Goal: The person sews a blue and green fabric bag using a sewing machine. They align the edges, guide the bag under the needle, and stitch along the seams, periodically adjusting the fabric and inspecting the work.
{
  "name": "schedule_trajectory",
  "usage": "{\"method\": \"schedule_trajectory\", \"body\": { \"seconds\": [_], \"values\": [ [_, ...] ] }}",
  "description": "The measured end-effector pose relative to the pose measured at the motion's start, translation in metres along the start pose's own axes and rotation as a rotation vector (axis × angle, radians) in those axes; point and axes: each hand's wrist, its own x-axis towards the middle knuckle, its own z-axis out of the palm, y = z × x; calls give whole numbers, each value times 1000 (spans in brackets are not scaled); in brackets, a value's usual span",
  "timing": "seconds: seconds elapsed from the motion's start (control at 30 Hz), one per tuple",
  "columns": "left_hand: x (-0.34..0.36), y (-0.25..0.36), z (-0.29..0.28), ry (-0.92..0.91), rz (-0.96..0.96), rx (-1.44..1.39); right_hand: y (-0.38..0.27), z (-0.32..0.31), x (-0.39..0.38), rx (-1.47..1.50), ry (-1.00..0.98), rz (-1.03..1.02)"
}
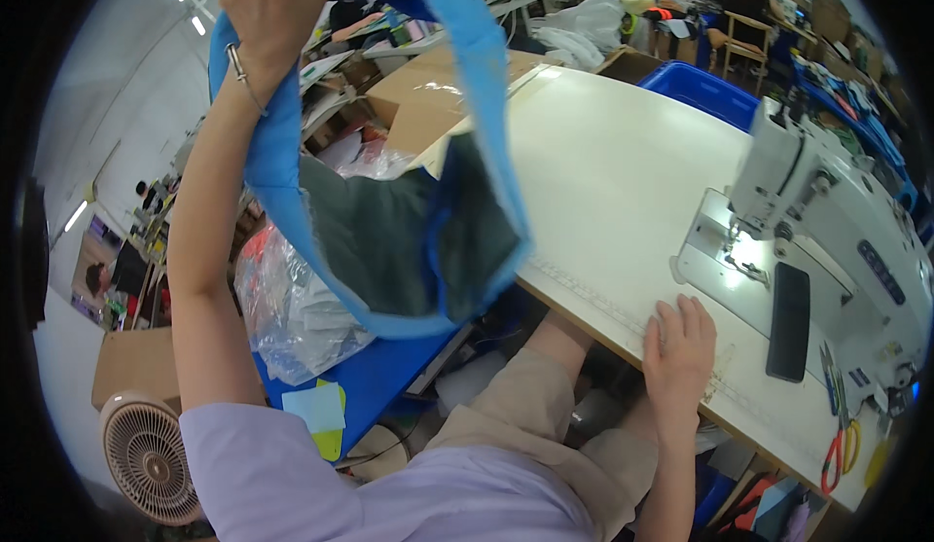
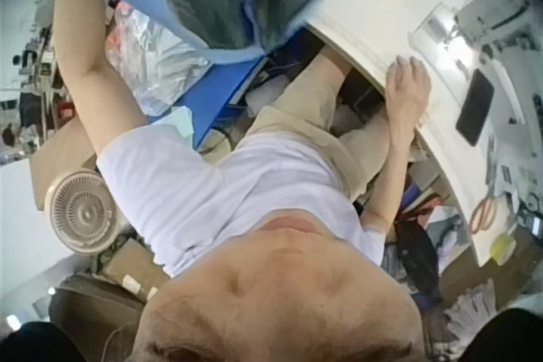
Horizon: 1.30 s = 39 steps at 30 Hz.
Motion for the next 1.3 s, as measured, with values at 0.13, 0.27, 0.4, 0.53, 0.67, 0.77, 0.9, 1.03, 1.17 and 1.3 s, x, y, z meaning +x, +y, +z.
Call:
{"method": "schedule_trajectory", "body": {
  "seconds": [0.13, 0.27, 0.4, 0.53, 0.67, 0.77, 0.9, 1.03, 1.17, 1.3],
  "values": [
    [41, 59, 22, 36, 206, -71, -2, -4, 3, 5, 0, -29],
    [60, 108, 33, 82, 285, -152, 5, -6, -2, 266, -25, 168],
    [47, 122, 35, 14, 261, -114, 13, -17, 11, 914, 233, 619],
    [44, 127, 21, 94, 268, -188, 15, -31, 14, 891, 346, 462],
    [48, 120, -3, 122, 230, -214, -34, -35, 34, 568, 181, 223],
    [64, 102, 1, 204, 343, -223, -53, -13, 43, 449, 122, 151],
    [98, 98, 31, 390, 544, -354, -71, -5, 43, 921, -308, 358],
    [101, 168, 99, -21, 748, -513, -103, -8, 11, 1593, -608, 436],
    [17, 285, 129, -176, 834, -777, -98, 11, -6, 2024, -443, 996],
    [-47, 326, 39, -665, 394, -1180, -74, 3, -17, 1980, -309, 1296]
  ]
}}
